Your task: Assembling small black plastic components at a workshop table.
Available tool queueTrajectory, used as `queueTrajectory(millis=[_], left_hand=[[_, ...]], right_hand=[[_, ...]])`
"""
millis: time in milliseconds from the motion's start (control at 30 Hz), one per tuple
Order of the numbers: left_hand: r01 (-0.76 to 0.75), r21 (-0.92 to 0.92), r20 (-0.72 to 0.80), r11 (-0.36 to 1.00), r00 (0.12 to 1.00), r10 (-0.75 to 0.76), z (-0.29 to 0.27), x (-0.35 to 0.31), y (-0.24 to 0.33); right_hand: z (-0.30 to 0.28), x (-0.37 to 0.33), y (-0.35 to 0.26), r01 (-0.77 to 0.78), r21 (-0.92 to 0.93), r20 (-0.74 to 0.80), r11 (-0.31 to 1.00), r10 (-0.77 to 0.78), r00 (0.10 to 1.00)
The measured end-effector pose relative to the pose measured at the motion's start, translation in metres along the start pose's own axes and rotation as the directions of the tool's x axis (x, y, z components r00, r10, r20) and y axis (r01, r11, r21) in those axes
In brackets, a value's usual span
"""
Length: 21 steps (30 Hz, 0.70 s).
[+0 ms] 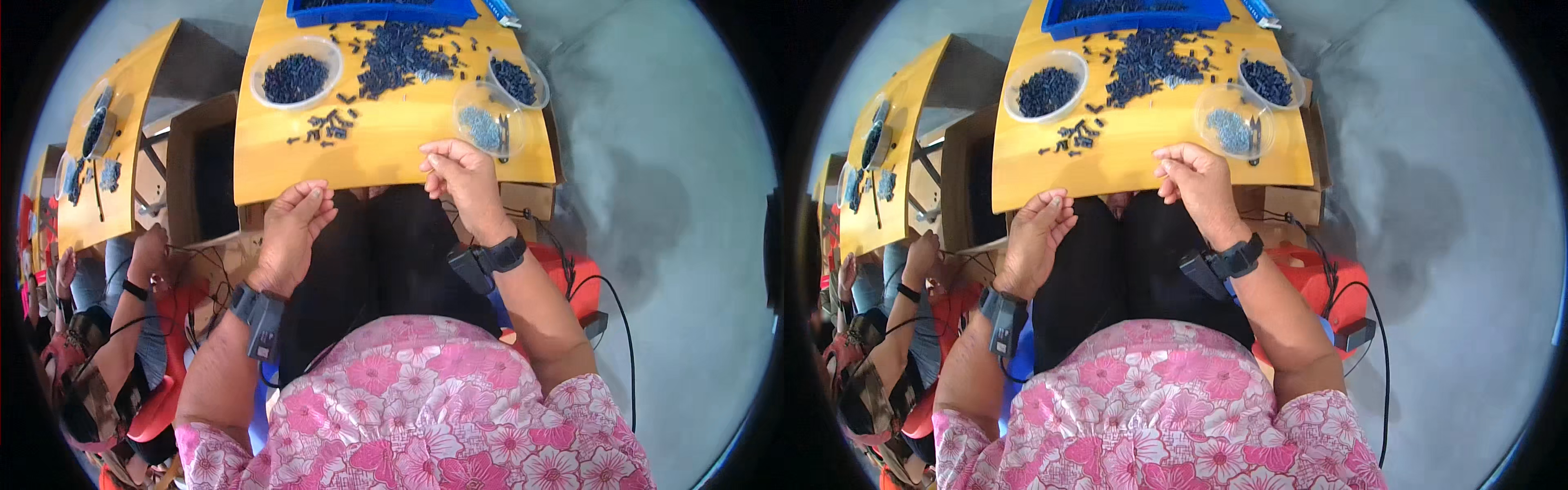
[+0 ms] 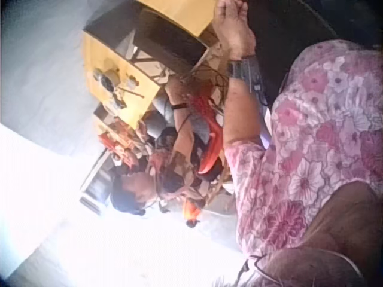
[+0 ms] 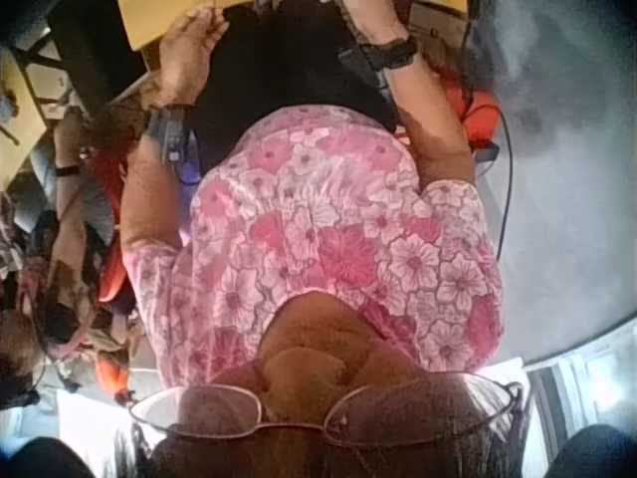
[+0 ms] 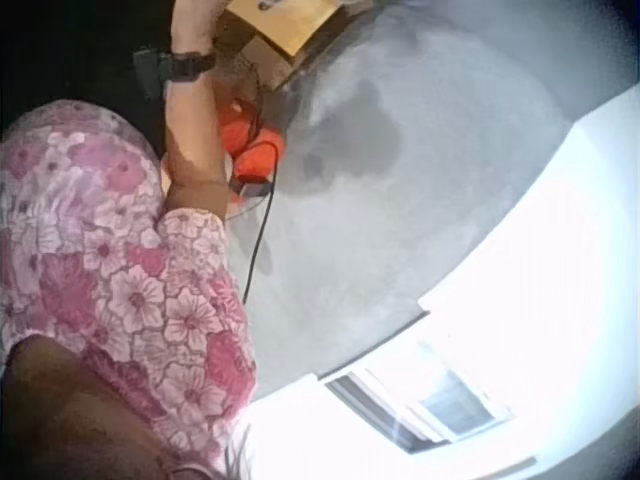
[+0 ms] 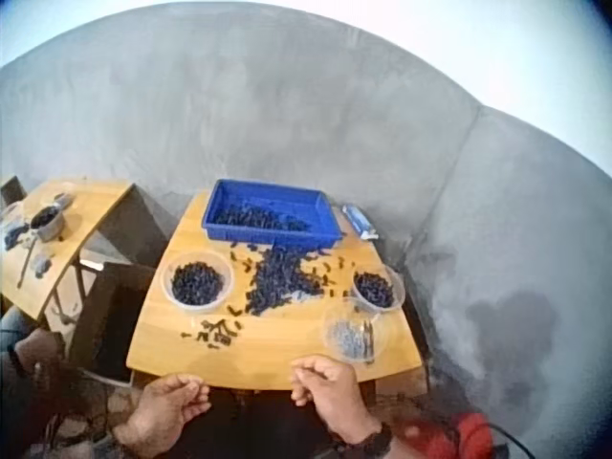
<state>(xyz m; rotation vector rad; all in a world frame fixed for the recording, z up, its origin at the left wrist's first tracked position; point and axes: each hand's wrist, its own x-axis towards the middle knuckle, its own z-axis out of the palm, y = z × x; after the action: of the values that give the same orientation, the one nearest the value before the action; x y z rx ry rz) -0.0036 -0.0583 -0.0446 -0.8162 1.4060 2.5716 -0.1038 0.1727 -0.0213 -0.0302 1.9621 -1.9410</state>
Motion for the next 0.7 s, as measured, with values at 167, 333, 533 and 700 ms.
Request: queueTrajectory(millis=[167,333,533,700], left_hand=[[0.037,0.141,0.02,0.989,0.999,-0.04,-0.002,-0.003,-0.003],[0.028,0.178,0.05,0.984,0.998,-0.038,-0.002,-0.004,-0.002],[-0.012,0.219,0.127,0.976,0.992,-0.017,-0.003,-0.007,-0.005],[-0.036,0.3,0.144,0.953,0.99,-0.008,0.002,-0.009,-0.005]], right_hand=[[0.009,-0.022,0.007,-0.058,-0.387,0.309,0.92,0.188,0.932],[0.028,-0.042,0.042,0.705,-0.579,0.767,0.409,-0.02,0.641],[0.049,-0.066,0.048,0.815,-0.569,0.815,0.113,-0.06,0.577],[0.058,-0.074,0.05,0.796,-0.604,0.797,0.045,0.015,0.604]])
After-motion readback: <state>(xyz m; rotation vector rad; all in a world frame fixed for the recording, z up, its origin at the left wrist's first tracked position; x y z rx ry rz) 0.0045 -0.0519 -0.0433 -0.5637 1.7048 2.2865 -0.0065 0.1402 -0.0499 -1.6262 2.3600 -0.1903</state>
